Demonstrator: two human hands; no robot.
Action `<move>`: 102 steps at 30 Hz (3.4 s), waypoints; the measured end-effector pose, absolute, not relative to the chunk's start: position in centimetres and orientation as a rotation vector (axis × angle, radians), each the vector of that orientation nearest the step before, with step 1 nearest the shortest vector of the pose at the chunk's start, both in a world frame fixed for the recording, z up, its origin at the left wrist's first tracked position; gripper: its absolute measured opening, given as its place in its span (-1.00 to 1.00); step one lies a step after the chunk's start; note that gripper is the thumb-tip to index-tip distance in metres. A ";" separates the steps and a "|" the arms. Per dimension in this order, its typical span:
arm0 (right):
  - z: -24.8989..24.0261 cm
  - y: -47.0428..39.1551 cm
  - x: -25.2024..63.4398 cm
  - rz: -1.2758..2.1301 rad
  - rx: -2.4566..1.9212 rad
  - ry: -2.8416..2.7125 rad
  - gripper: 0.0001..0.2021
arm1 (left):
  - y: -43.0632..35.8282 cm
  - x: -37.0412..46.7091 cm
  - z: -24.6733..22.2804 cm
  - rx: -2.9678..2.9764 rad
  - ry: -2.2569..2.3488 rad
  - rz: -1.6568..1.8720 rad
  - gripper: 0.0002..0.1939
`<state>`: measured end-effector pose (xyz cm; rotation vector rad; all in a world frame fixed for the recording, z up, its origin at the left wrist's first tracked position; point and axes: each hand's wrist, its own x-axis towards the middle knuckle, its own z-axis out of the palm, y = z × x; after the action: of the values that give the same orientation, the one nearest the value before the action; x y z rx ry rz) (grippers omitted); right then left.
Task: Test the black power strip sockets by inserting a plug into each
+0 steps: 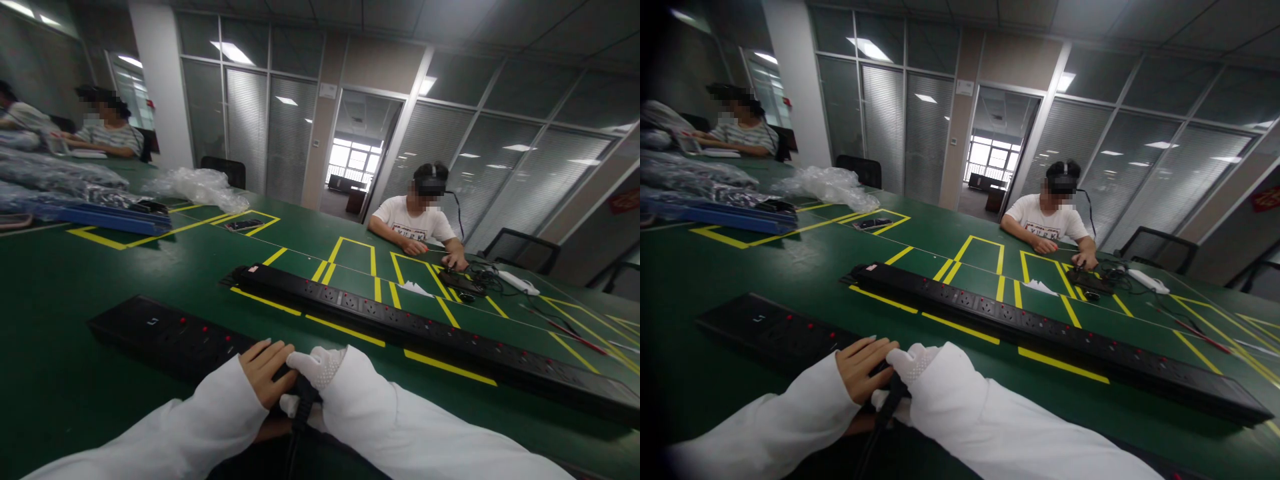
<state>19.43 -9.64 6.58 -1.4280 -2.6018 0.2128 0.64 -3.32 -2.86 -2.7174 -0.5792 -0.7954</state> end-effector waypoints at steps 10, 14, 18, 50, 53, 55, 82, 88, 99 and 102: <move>7.2 -9.8 19.3 0.181 -1.465 -2.633 -0.66 | -3.3 0.7 -3.0 -2.702 -0.569 -0.802 -0.57; 7.4 -10.0 19.3 0.178 -1.462 -2.647 -0.67 | -3.3 0.6 -3.1 -2.713 -0.577 -0.776 -0.56; 7.6 -10.1 19.3 0.155 -1.458 -2.653 -0.66 | -3.2 0.7 -3.4 -2.714 -0.577 -0.800 -0.63; 5.9 -9.6 18.9 -0.001 -1.574 -2.649 -0.61 | -3.4 0.5 -2.7 -2.747 -0.605 -0.760 -0.55; 5.9 -9.6 19.2 -0.003 -1.581 -2.623 -0.52 | -3.5 0.6 -2.6 -2.752 -0.599 -0.764 -0.52; 6.0 -9.6 19.5 0.014 -1.578 -2.600 -0.47 | -3.6 0.7 -2.5 -2.756 -0.611 -0.774 -0.50; 7.3 -9.8 23.4 0.435 -1.472 -2.109 -0.64 | -4.3 1.0 -2.2 -2.723 -0.726 -0.594 -0.21; 7.6 -10.5 26.4 0.102 -1.648 -2.111 -0.67 | -4.7 2.4 -2.3 -2.703 -0.596 -0.658 -0.27; 7.1 -9.5 24.7 -0.274 -1.663 -2.585 -0.53 | -5.0 6.1 -1.9 -2.835 -0.756 -0.511 -0.29; 7.8 -10.2 23.6 -0.509 -1.646 -2.738 -0.59 | -4.6 6.1 -2.7 -2.799 -0.734 -0.546 -0.32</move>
<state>23.64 -10.21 7.85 -1.6465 -2.7384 -0.5093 6.08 -4.55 -2.69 -2.7993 -0.7339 -0.5457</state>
